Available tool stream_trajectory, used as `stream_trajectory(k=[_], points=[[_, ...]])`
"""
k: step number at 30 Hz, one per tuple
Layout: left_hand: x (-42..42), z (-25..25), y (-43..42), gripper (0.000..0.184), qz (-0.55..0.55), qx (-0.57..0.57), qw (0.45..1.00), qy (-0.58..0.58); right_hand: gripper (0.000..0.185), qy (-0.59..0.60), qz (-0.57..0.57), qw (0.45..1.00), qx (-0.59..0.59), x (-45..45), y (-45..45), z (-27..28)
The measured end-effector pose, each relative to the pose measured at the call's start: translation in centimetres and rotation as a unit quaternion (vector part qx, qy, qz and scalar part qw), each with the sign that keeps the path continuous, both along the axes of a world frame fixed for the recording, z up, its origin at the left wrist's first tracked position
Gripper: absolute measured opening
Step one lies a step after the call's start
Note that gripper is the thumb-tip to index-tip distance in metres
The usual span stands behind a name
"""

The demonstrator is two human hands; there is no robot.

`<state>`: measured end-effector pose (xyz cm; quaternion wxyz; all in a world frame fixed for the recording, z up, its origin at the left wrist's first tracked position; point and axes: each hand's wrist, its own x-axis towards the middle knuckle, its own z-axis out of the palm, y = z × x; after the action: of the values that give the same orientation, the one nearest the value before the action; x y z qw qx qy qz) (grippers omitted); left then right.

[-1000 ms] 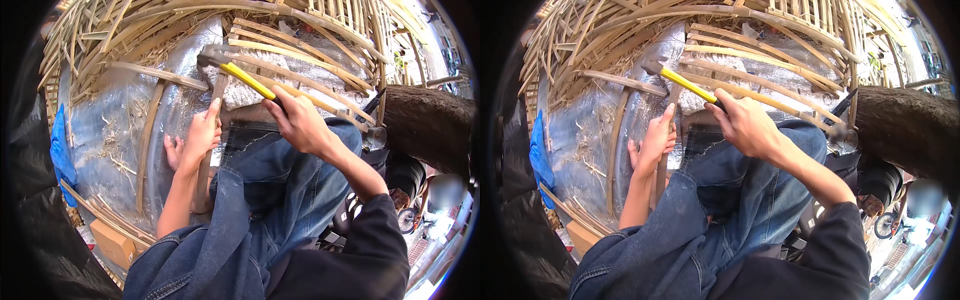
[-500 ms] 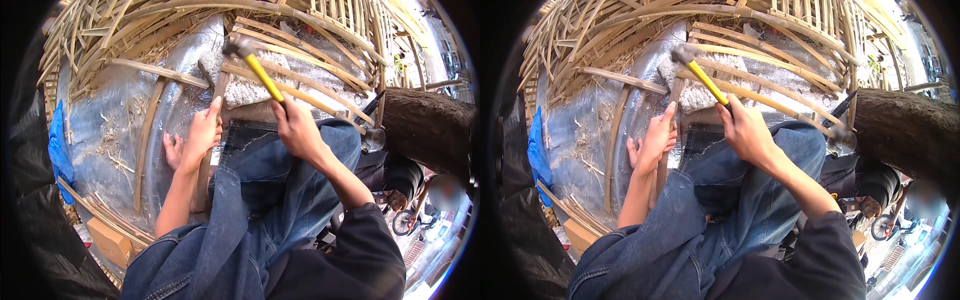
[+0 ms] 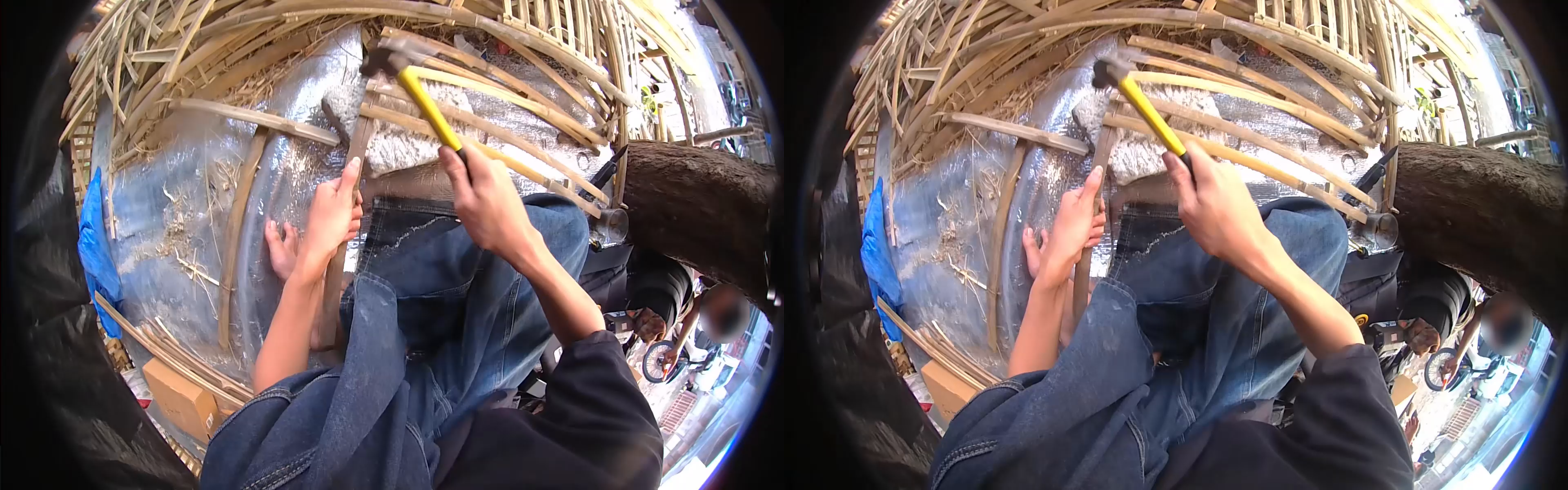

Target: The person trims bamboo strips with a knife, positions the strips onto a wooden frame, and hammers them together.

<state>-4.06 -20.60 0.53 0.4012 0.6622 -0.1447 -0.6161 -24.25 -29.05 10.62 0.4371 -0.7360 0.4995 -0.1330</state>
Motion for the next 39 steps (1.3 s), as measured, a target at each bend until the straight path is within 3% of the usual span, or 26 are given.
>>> stream_trajectory(k=[1,4,7,10,13,15,18,21,23,24,25,26,31,34,37,38,39], points=[[-0.1,-0.1,0.0,0.061,0.003,-0.013,1.0,-0.004,0.026,-0.047,0.002,0.997,-0.068,-0.3,0.2,-0.8],[0.0,-0.2,-0.1,0.061,0.002,-0.003,1.0,-0.007,0.027,-0.028,0.01,0.999,-0.036,-1.0,0.2,-3.3],[0.3,0.2,-0.6,0.061,-0.006,-0.006,1.0,-0.011,0.029,0.039,0.034,0.986,-0.157,-0.9,-0.3,-4.6],[-0.1,0.0,0.0,0.062,-0.007,0.007,1.0,-0.017,0.03,0.019,-0.004,0.998,-0.057,-0.9,0.5,-0.7],[0.3,-0.5,0.0,0.062,-0.012,-0.001,1.0,-0.017,0.03,-0.006,-0.007,1.0,-0.004,-0.7,0.7,-1.3],[0.3,-0.3,-0.4,0.062,-0.013,0.014,1.0,-0.021,0.031,0.073,0.02,0.995,-0.061,0.2,0.2,-4.1],[0.3,0.2,-0.4,0.063,-0.019,0.005,1.0,-0.025,0.032,0.068,0.03,0.995,-0.06,0.0,-0.2,-1.8],[0.2,-0.1,-0.3,0.064,-0.01,0.005,1.0,-0.022,0.031,-0.01,0.002,0.996,-0.083,0.2,0.0,0.2],[0.2,0.0,-0.3,0.064,-0.008,0.007,1.0,-0.022,0.03,-0.057,-0.011,0.998,-0.023,0.2,0.4,0.7],[0.1,0.1,-0.4,0.063,-0.011,0.005,1.0,-0.024,0.029,-0.023,-0.009,1.0,0.0,0.4,0.7,-0.5],[0.2,0.2,-0.5,0.063,-0.012,0.001,1.0,-0.025,0.032,0.081,0.012,0.995,-0.06,0.1,0.7,-5.0],[0.3,0.1,-0.5,0.063,-0.014,0.007,1.0,-0.024,0.032,0.072,0.016,0.995,-0.066,0.2,0.6,-5.6],[0.1,0.5,-0.7,0.062,-0.018,0.011,0.999,-0.043,0.032,0.022,0.03,0.997,-0.074,0.8,0.1,-1.9],[0.0,0.4,-0.3,0.062,-0.011,0.014,0.999,-0.037,0.024,-0.043,-0.019,0.998,-0.039,0.9,0.9,1.8],[0.2,0.4,-0.6,0.062,-0.012,0.01,0.999,-0.036,0.027,-0.008,-0.01,0.998,-0.065,0.6,0.9,-2.4],[0.5,0.3,-0.6,0.062,-0.013,0.01,1.0,-0.015,0.031,0.069,0.021,0.993,-0.096,-0.1,0.6,-6.6],[0.4,0.3,-0.7,0.062,-0.017,0.01,1.0,0.008,0.034,0.098,0.002,0.993,-0.057,0.3,0.6,-5.9]])
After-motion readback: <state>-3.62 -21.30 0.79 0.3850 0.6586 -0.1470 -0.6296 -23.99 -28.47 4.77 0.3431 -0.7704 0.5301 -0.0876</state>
